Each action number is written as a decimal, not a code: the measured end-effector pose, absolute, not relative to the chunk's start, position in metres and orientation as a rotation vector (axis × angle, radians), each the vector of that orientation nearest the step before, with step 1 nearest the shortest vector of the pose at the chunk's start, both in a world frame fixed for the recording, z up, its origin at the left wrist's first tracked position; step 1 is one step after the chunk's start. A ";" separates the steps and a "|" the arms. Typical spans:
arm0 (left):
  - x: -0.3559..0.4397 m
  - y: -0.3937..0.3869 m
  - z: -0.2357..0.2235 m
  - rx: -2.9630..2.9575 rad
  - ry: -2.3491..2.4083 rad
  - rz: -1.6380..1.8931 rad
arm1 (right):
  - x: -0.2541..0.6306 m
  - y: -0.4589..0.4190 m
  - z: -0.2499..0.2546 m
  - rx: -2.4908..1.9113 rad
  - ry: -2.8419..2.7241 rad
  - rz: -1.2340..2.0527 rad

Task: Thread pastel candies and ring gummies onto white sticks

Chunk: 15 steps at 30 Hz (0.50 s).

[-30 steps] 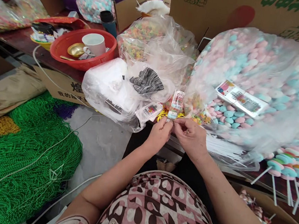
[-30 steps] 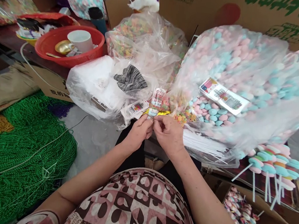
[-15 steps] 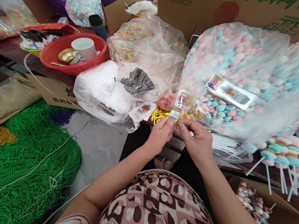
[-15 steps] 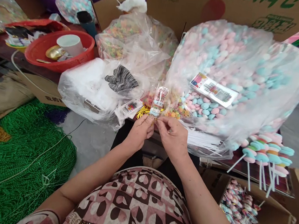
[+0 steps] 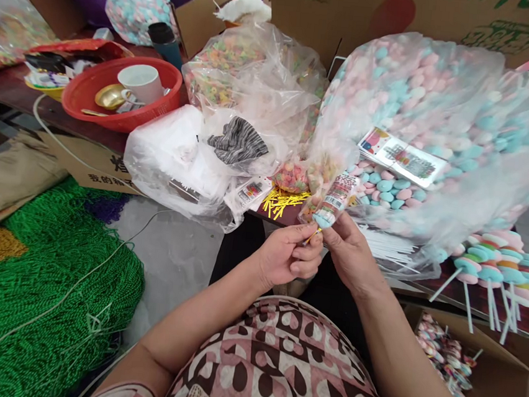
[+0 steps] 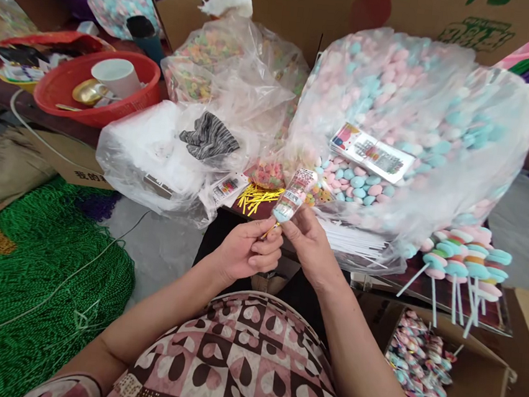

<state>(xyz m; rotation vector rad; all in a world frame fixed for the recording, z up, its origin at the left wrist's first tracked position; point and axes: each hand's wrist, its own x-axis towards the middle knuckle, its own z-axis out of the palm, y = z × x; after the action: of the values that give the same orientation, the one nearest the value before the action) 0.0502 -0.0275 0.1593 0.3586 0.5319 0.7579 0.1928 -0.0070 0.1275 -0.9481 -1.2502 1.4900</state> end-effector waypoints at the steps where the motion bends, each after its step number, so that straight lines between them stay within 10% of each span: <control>1: 0.051 -0.028 0.161 0.353 0.504 0.729 | 0.196 -0.007 0.131 -0.901 -1.260 1.573; 7: 0.058 -0.031 0.168 0.345 0.487 0.701 | 0.200 -0.007 0.130 -0.837 -1.089 1.717; 15: 0.067 -0.027 0.158 0.483 0.771 0.909 | 0.196 -0.006 0.116 -1.158 -1.341 0.976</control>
<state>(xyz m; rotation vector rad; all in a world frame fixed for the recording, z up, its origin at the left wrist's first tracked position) 0.0672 -0.0274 0.1576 0.4827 0.7706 0.9091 0.1957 -0.0063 0.1161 -1.1582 -1.3413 0.9757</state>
